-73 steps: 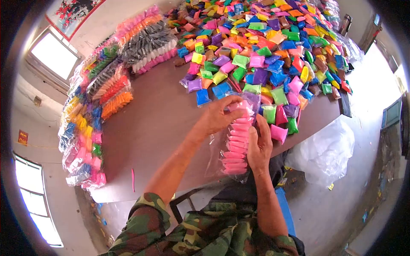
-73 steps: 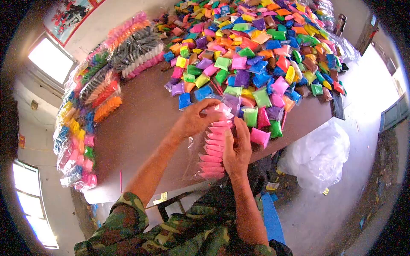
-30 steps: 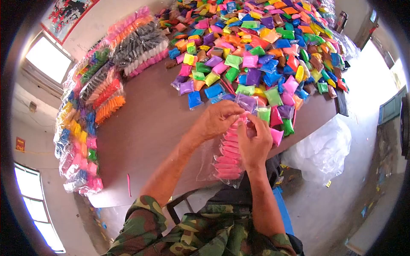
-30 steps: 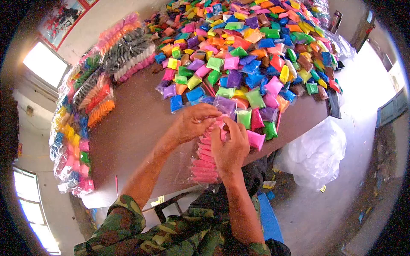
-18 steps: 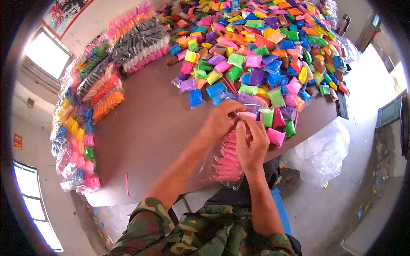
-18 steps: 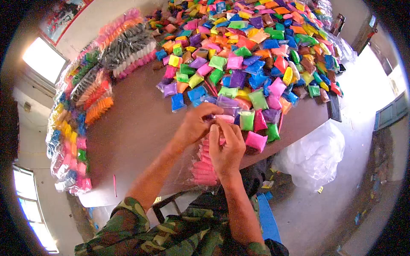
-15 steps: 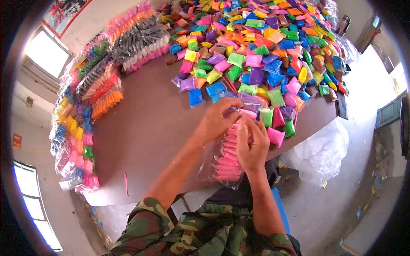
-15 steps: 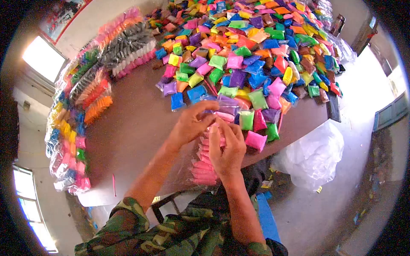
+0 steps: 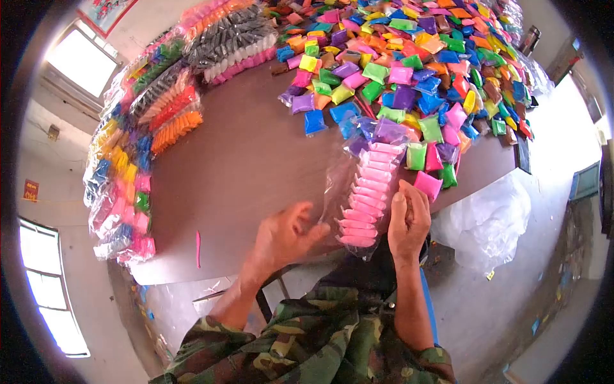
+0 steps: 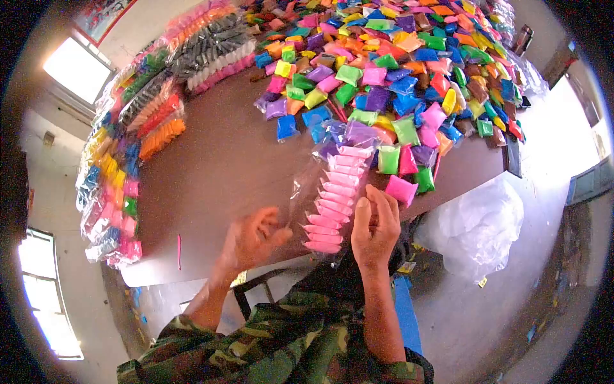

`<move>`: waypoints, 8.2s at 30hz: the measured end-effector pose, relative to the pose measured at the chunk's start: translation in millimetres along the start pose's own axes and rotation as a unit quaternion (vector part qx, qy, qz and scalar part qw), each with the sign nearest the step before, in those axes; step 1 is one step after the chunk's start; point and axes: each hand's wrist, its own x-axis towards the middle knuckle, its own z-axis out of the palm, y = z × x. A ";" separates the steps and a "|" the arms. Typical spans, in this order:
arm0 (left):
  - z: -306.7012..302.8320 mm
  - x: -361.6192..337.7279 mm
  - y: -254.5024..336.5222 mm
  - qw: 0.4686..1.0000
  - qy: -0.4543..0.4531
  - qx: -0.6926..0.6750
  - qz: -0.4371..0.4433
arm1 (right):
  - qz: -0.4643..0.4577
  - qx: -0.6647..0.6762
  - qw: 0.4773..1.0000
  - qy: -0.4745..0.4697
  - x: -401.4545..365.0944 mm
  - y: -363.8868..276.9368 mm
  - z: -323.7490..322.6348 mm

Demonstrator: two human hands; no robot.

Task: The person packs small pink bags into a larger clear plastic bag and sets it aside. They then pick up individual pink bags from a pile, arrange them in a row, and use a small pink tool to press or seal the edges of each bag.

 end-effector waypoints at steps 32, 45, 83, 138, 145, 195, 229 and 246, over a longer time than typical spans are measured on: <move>-84.9 -33.0 -58.2 0.968 0.089 0.230 0.041 | -0.026 -0.007 0.965 -0.262 21.7 1.0 36.8; -82.9 -5.5 -81.5 0.989 -0.013 0.141 0.047 | 0.188 0.102 0.950 -0.229 19.8 14.2 44.9; -50.9 8.3 -55.4 0.979 -0.033 0.160 0.122 | 0.054 0.028 0.967 -0.249 34.0 11.5 56.4; -72.6 -44.9 -81.1 0.982 0.042 0.172 0.064 | -0.025 -0.044 0.983 -0.179 16.1 15.6 61.3; -68.8 -54.0 -96.0 0.983 0.116 0.113 0.086 | -0.045 -0.044 0.984 -0.165 17.2 18.0 64.3; -58.3 -1.3 -74.0 0.984 0.005 0.106 0.142 | -0.010 -0.025 0.976 -0.216 17.5 2.3 61.8; -21.8 29.9 -36.4 0.964 -0.042 0.154 0.212 | -0.061 0.011 0.922 -0.383 31.3 -17.3 51.1; -9.3 39.9 -23.2 0.981 -0.026 0.065 0.180 | -0.042 0.026 0.947 -0.318 24.4 -5.0 56.3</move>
